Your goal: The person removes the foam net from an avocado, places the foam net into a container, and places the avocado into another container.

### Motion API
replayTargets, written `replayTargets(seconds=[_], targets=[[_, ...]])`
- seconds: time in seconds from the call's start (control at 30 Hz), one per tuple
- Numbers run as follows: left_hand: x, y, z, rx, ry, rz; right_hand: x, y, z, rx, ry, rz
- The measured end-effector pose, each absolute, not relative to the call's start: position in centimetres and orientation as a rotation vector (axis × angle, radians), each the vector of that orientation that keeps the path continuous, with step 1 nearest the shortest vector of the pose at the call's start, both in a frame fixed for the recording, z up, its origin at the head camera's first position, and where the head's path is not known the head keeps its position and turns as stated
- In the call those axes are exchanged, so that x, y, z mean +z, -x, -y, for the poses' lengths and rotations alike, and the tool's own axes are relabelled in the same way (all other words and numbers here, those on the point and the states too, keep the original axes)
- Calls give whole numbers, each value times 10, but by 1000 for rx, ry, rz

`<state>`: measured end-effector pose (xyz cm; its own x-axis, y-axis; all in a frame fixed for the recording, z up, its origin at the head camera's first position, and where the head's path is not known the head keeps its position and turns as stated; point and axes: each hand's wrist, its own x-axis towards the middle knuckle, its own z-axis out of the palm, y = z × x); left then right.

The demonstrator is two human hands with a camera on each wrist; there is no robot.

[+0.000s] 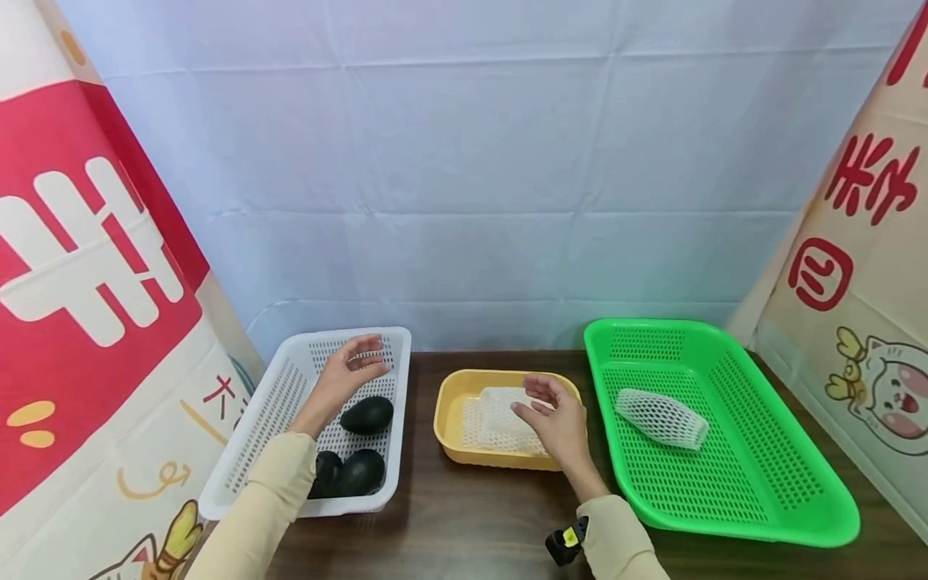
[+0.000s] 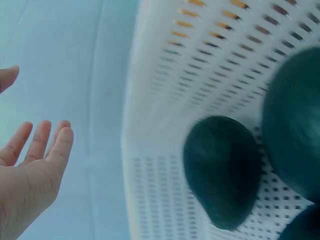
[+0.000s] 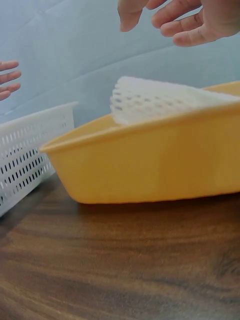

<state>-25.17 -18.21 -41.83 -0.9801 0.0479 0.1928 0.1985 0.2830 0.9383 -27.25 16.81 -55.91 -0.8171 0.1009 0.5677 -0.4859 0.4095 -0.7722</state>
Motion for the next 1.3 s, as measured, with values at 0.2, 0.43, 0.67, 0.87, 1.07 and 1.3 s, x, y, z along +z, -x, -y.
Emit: replayTargets(seconds=[0.2,0.43,0.67,0.87,1.07,1.3], targets=[[-401,245,167,-1741,248,2462,-554,279,-175,1428,-396,2120],[-391,236,151,-1745,229,2472,-519,258,-172,1611,-473,2104],[-391,229,135,-1740,283,2483,-461,218,-164,1566,-429,2215],[-394,224,124,-1710,309,2499,-459,215,-175,1587,-404,2212],[-392,219,108,-1682,421,2498,-453,212,-188,1603,-389,2203],[-393,213,85,-1701,571,2480,-445,210,-201,1588,-326,2214]])
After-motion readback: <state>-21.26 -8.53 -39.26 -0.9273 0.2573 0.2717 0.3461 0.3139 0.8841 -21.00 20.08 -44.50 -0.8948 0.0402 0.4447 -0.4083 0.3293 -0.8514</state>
